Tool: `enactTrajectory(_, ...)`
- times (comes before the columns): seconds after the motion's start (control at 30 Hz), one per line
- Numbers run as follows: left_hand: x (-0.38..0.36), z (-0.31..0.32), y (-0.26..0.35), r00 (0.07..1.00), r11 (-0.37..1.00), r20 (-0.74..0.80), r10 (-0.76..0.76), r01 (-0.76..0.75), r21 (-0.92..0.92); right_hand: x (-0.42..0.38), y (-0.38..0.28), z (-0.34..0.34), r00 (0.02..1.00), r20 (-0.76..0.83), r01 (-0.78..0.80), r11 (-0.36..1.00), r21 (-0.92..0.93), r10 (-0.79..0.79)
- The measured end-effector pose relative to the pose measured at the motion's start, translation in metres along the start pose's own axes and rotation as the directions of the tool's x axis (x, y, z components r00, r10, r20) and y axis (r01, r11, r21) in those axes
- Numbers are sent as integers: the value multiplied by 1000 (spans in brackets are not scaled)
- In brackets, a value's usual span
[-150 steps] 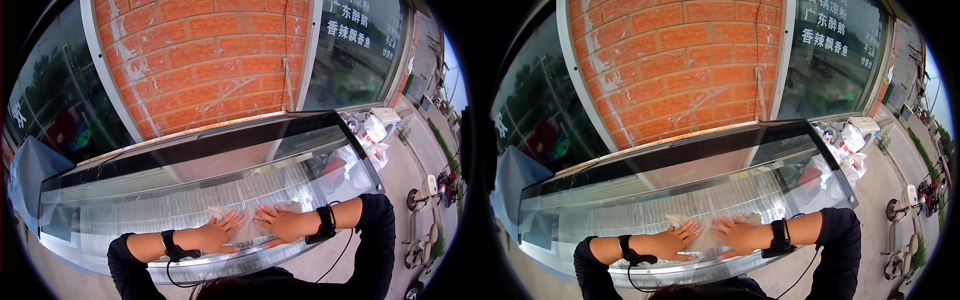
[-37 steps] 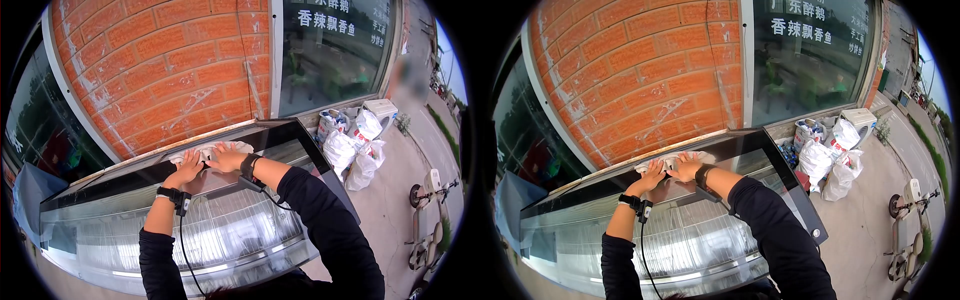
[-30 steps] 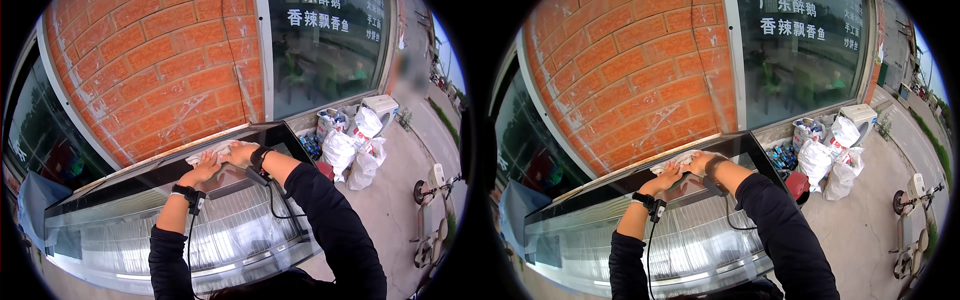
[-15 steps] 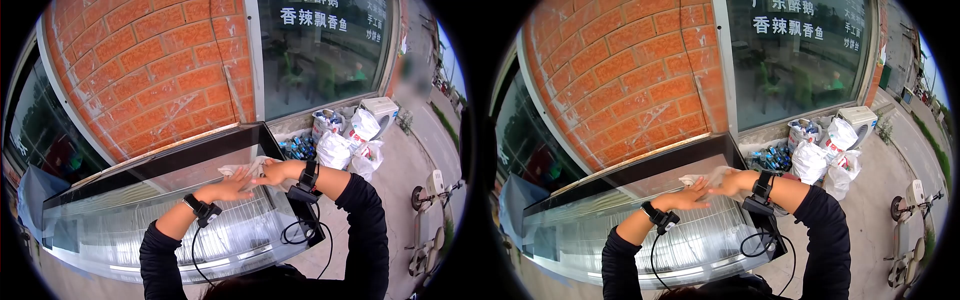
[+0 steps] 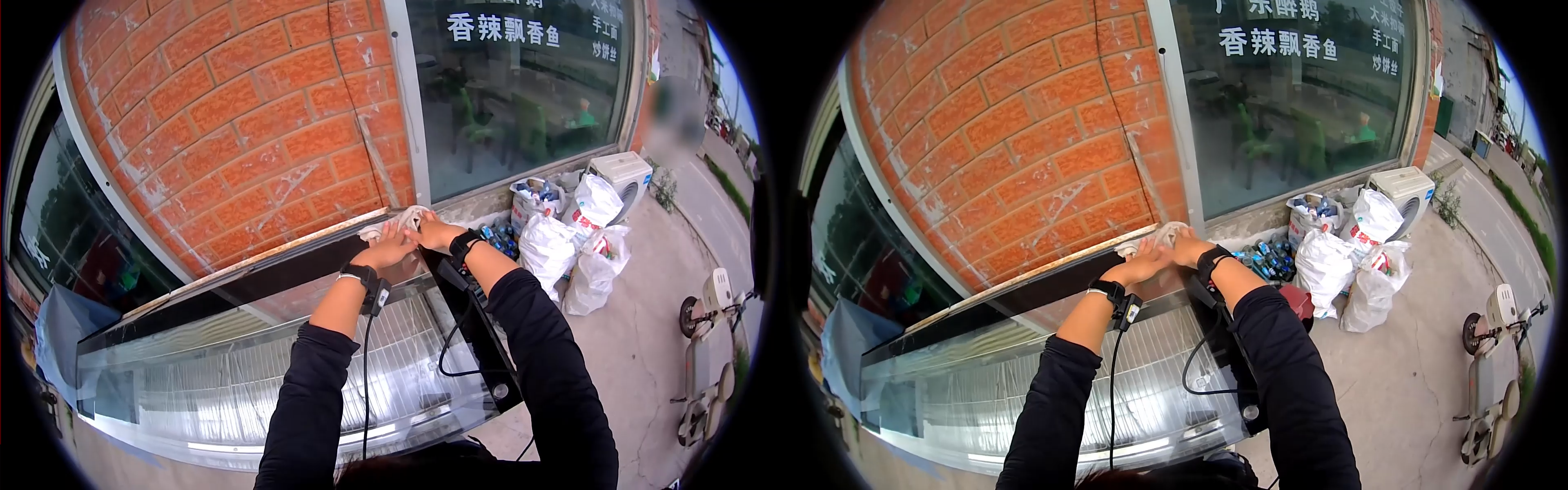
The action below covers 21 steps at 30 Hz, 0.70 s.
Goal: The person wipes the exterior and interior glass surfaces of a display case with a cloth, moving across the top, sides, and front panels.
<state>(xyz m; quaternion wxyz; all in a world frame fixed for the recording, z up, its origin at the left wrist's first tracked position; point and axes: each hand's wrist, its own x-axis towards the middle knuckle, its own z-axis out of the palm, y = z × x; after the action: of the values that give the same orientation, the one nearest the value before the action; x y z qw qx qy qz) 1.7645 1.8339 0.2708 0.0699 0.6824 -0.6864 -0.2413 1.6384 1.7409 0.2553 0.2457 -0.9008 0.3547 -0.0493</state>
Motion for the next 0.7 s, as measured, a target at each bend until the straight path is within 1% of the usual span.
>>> enactTrajectory(0.03, -5, 1, 1, 1000, 999, 1, 9, -9, 33, -7, -2, -1, 1000, 3, -7, 1000, 8, 7)
enactTrajectory(0.07, -8, 1, -1, 1000, 998, 4, 18, -19, 68, -17, -5, -4, 999, 52, 22, 997, -79, -18)
enactTrajectory(0.1, -7, 7, -12, 995, 993, 51, 80, -84, 84, -24, -7, -7, 994, 98, 57, 985, -165, -41)
enactTrajectory(0.13, -30, 2, -3, 989, 992, 109, 103, -110, 56, -35, -2, -2, 988, 108, 127, 970, -208, -107)
enactTrajectory(0.2, -58, 10, -9, 957, 973, 199, 210, -224, 49, -82, -18, -14, 953, 273, 191, 960, -205, -131)
enactTrajectory(0.27, -97, 17, -1, 924, 929, 296, 243, -309, 201, -117, -23, -10, 927, 343, 242, 942, -232, -154)
enactTrajectory(0.33, -125, 22, 6, 911, 878, 334, 243, -353, 324, -135, -30, -3, 898, 399, 315, 905, -286, -186)
enactTrajectory(0.37, -127, 24, 7, 916, 848, 318, 246, -362, 388, -133, -31, 2, 905, 389, 308, 897, -317, -173)
enactTrajectory(0.4, -123, 21, 6, 915, 847, 318, 247, -363, 388, -126, -33, 1, 905, 388, 307, 897, -317, -172)
enactTrajectory(0.47, -101, 11, -1, 917, 928, 329, 224, -304, 216, -107, -39, -9, 913, 390, 236, 935, -266, -120)
enactTrajectory(0.5, -84, 6, -9, 946, 942, 262, 193, -253, 220, -94, -39, -12, 926, 364, 199, 948, -248, -100)
enactTrajectory(0.53, -68, 1, -17, 970, 957, 191, 147, -188, 219, -72, -35, -11, 941, 334, 157, 944, -291, -53)
enactTrajectory(0.57, -49, -4, -23, 988, 968, 135, 73, -103, 228, -53, -30, -10, 957, 290, 117, 951, -285, -31)
enactTrajectory(0.6, -30, -6, -34, 994, 980, 100, 40, -59, 189, -39, -29, -15, 964, 263, 103, 968, -228, -41)
enactTrajectory(0.67, -21, -10, -27, 997, 997, 71, -9, 3, 81, -27, -29, -23, 977, 210, 52, 997, -60, -39)
enactTrajectory(0.7, -20, -9, -26, 998, 997, 66, -7, 2, 77, -24, -29, -22, 977, 211, 54, 996, -67, -38)
